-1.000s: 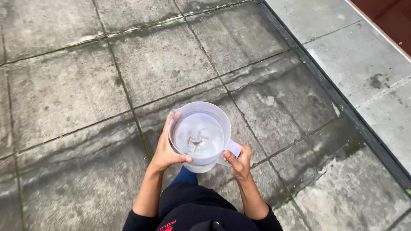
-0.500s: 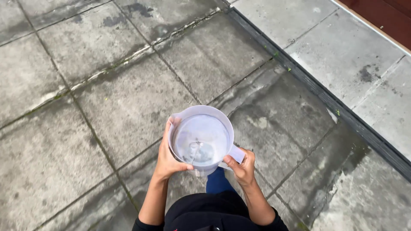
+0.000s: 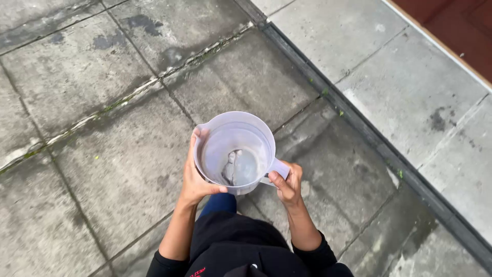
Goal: Filling a pitcher with water from a garden tap and watering several potted plants outdoors.
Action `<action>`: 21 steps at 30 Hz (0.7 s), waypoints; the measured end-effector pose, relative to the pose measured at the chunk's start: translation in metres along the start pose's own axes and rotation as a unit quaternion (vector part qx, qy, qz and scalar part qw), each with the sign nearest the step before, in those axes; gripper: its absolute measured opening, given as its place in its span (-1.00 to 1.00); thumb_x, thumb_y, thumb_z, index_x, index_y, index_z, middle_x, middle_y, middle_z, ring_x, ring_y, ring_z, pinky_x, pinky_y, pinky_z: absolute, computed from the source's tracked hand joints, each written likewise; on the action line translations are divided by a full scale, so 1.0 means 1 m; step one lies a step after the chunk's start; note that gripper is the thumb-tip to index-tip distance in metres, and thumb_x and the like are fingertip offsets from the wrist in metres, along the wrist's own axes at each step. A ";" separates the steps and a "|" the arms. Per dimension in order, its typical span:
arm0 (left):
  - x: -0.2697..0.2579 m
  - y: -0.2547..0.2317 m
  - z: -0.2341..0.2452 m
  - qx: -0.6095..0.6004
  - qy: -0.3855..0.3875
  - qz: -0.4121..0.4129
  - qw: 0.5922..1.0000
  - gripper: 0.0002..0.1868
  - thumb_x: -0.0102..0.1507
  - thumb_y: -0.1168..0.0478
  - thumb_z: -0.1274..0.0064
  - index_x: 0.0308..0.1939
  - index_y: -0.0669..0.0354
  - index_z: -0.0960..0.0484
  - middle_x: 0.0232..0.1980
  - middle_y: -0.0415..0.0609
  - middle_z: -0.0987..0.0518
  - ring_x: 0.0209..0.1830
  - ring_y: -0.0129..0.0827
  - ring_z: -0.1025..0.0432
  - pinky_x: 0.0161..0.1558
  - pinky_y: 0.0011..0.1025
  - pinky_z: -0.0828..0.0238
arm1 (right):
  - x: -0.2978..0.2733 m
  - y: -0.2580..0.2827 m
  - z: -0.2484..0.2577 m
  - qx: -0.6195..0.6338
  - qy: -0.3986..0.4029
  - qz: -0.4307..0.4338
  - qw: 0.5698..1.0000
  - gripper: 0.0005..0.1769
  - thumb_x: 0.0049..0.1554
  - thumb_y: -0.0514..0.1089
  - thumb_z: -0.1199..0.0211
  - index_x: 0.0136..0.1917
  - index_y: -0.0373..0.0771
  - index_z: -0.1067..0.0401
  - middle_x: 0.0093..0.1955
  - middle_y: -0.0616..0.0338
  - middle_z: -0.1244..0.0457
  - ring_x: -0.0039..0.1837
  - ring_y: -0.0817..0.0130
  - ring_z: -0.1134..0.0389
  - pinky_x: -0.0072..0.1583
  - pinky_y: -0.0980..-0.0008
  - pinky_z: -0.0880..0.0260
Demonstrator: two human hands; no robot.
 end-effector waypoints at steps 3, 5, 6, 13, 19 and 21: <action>0.094 0.036 -0.010 -0.007 0.013 -0.001 1.000 0.74 -0.29 -0.33 -0.56 0.63 0.46 0.21 0.67 0.30 -0.08 0.70 -0.04 -0.01 0.64 -0.14 0.10 | 0.087 -0.037 0.034 0.026 -0.017 -0.015 0.999 -0.61 0.02 -0.04 -0.34 -0.20 -0.51 -0.48 -0.42 0.17 -0.24 -0.42 0.53 -0.13 -0.31 0.47 -0.11; 0.151 0.068 -0.013 0.006 0.014 -0.001 1.000 0.74 -0.29 -0.31 -0.55 0.64 0.46 0.20 0.67 0.29 -0.09 0.71 -0.05 -0.02 0.64 -0.15 0.09 | 0.139 -0.052 0.051 0.040 -0.015 0.008 0.999 -0.62 0.05 -0.04 -0.34 -0.22 -0.48 -0.45 -0.42 0.19 -0.21 -0.39 0.50 -0.16 -0.27 0.45 -0.15; 0.178 0.081 -0.013 0.030 0.021 -0.004 0.999 0.73 -0.30 -0.29 -0.55 0.65 0.46 0.19 0.68 0.27 -0.11 0.71 -0.06 -0.03 0.65 -0.16 0.09 | 0.163 -0.057 0.057 0.065 -0.016 0.035 0.997 -0.63 0.08 -0.04 -0.34 -0.24 -0.44 -0.43 -0.41 0.21 -0.19 -0.36 0.46 -0.18 -0.24 0.43 -0.18; 0.402 0.147 -0.056 0.014 0.097 0.024 0.995 0.75 -0.35 -0.28 -0.57 0.64 0.43 0.17 0.64 0.24 -0.15 0.67 -0.08 -0.08 0.61 -0.17 0.03 | 0.355 -0.077 0.119 -0.011 -0.118 0.006 0.993 -0.59 -0.02 -0.03 -0.29 -0.16 -0.50 -0.49 -0.51 0.22 -0.15 -0.47 0.53 -0.07 -0.32 0.44 -0.13; 0.579 0.218 -0.096 0.032 0.144 0.011 0.989 0.73 -0.33 -0.25 -0.57 0.65 0.43 0.17 0.67 0.26 -0.13 0.70 -0.06 -0.05 0.63 -0.16 0.07 | 0.512 -0.119 0.192 -0.012 -0.161 0.020 0.987 -0.66 0.05 -0.06 -0.30 -0.25 -0.46 -0.47 -0.48 0.26 -0.15 -0.44 0.57 -0.09 -0.29 0.42 -0.20; 0.633 0.244 -0.112 0.038 0.152 0.022 0.987 0.74 -0.35 -0.25 -0.57 0.64 0.45 0.17 0.66 0.28 -0.15 0.69 -0.04 -0.06 0.63 -0.16 0.08 | 0.564 -0.140 0.220 -0.058 -0.169 -0.029 0.984 -0.68 0.00 -0.10 -0.32 -0.21 -0.48 -0.49 -0.40 0.18 -0.28 -0.42 0.53 -0.13 -0.32 0.48 -0.06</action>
Point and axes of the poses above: each hand's wrist, its own x-axis towards the middle knuckle, its own z-axis out of the back of the hand, y = z × x, the point moved 8 cm from there along x, towards the middle knuckle
